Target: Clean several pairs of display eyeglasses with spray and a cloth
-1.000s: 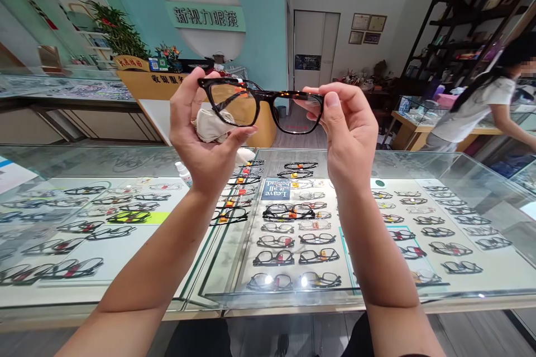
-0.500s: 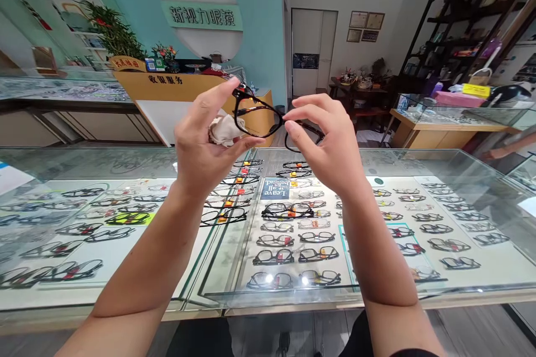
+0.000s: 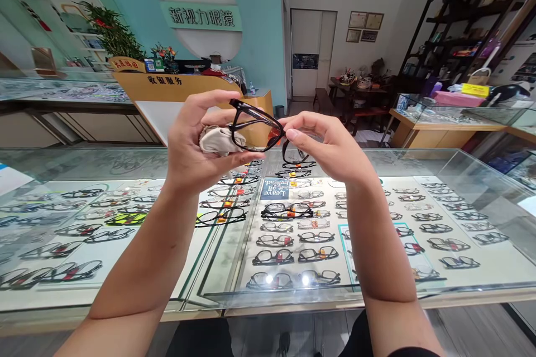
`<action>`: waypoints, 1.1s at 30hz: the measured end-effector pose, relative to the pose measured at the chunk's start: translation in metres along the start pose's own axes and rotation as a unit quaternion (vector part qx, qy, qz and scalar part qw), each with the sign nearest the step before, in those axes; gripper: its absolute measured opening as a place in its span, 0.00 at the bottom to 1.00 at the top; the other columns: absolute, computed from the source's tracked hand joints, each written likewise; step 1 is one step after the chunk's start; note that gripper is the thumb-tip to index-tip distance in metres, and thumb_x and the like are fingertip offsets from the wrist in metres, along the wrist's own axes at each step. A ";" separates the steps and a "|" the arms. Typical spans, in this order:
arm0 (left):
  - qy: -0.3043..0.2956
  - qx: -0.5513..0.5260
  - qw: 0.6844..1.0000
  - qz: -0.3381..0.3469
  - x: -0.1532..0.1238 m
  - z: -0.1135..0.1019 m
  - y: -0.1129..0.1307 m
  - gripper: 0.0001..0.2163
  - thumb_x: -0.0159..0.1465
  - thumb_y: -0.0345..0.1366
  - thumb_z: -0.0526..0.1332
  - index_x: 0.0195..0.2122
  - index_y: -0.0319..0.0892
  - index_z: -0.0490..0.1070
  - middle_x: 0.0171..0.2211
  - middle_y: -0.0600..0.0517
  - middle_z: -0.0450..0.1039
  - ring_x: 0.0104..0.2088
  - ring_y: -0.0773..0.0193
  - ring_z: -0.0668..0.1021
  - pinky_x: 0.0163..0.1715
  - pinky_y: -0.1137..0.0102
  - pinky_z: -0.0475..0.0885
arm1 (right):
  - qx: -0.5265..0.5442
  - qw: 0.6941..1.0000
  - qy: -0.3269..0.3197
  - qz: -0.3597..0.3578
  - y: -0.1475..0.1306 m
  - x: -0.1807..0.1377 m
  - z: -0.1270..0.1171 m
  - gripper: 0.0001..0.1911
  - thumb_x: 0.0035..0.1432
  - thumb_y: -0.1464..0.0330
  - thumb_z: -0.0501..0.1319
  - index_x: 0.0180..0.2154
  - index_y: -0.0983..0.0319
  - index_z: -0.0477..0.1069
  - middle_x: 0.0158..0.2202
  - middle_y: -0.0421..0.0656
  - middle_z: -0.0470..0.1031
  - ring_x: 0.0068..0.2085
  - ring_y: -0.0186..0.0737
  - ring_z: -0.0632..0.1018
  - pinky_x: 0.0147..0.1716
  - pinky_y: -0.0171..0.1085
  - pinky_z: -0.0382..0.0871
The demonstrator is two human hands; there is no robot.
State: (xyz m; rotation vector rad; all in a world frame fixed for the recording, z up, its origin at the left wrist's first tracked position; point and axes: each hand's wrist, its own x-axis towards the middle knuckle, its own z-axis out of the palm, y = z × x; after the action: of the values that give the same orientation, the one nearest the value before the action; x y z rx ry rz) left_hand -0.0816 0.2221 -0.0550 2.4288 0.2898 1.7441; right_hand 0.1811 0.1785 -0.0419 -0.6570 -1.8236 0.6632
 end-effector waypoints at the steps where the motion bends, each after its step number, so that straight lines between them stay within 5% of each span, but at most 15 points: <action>1: 0.002 -0.010 1.000 0.006 0.001 0.001 0.000 0.38 0.58 0.57 0.83 0.67 0.57 0.74 0.61 0.48 0.82 0.53 0.50 0.89 0.43 0.64 0.86 | 0.013 1.000 -0.002 0.008 -0.001 0.000 0.000 0.19 0.67 0.48 0.75 0.39 0.57 0.84 0.51 0.48 0.88 0.52 0.48 0.85 0.58 0.50 0.79; 10: 0.013 -0.007 1.000 0.000 0.001 0.009 0.003 0.38 0.58 0.58 0.83 0.67 0.59 0.73 0.61 0.48 0.80 0.54 0.49 0.88 0.41 0.63 0.84 | 0.018 1.000 0.013 0.001 -0.002 0.000 0.002 0.24 0.61 0.45 0.78 0.40 0.58 0.84 0.44 0.46 0.87 0.45 0.45 0.84 0.50 0.46 0.82; 14: 0.054 0.012 0.996 -0.077 0.003 0.009 0.007 0.39 0.57 0.62 0.81 0.65 0.56 0.73 0.60 0.46 0.81 0.57 0.48 0.86 0.43 0.62 0.83 | -0.008 0.993 0.113 -0.043 0.010 0.005 0.007 0.19 0.66 0.48 0.75 0.41 0.57 0.84 0.46 0.45 0.88 0.47 0.44 0.85 0.52 0.46 0.82; 19: 0.147 0.050 0.973 -0.168 0.003 0.014 0.019 0.19 0.65 0.58 0.77 0.44 0.50 0.81 0.37 0.52 0.82 0.36 0.60 0.81 0.33 0.65 0.77 | -0.106 0.957 0.241 -0.124 0.019 0.010 0.017 0.13 0.71 0.54 0.71 0.40 0.55 0.84 0.48 0.45 0.88 0.54 0.47 0.86 0.60 0.49 0.81; 22: 0.100 0.041 0.974 -0.198 0.001 0.023 0.032 0.19 0.66 0.57 0.76 0.33 0.46 0.83 0.27 0.54 0.77 0.27 0.65 0.74 0.27 0.66 0.70 | -0.161 0.946 0.244 -0.143 0.016 0.008 0.028 0.11 0.73 0.57 0.69 0.41 0.55 0.84 0.49 0.47 0.88 0.56 0.49 0.86 0.62 0.51 0.80; 27: 0.088 0.009 0.965 -0.245 -0.002 0.037 0.038 0.20 0.66 0.58 0.76 0.42 0.45 0.88 0.34 0.50 0.86 0.34 0.60 0.82 0.33 0.65 0.77 | -0.214 0.938 0.232 -0.142 0.011 0.005 0.049 0.08 0.73 0.60 0.67 0.42 0.54 0.84 0.53 0.47 0.87 0.59 0.52 0.84 0.65 0.56 0.77; 33: 0.117 -0.005 0.960 -0.254 -0.005 0.042 0.015 0.20 0.66 0.59 0.75 0.43 0.47 0.87 0.34 0.51 0.85 0.37 0.57 0.84 0.33 0.64 0.79 | -0.203 0.953 0.202 -0.098 0.007 0.002 0.061 0.08 0.74 0.60 0.67 0.46 0.51 0.86 0.58 0.49 0.84 0.64 0.57 0.81 0.65 0.58 0.76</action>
State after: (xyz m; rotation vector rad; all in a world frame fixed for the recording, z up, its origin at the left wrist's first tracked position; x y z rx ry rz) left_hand -0.0422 0.2063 -0.0700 1.8997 0.8426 1.7640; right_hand 0.1237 0.1769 -0.0641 -0.8004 -1.6158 0.0056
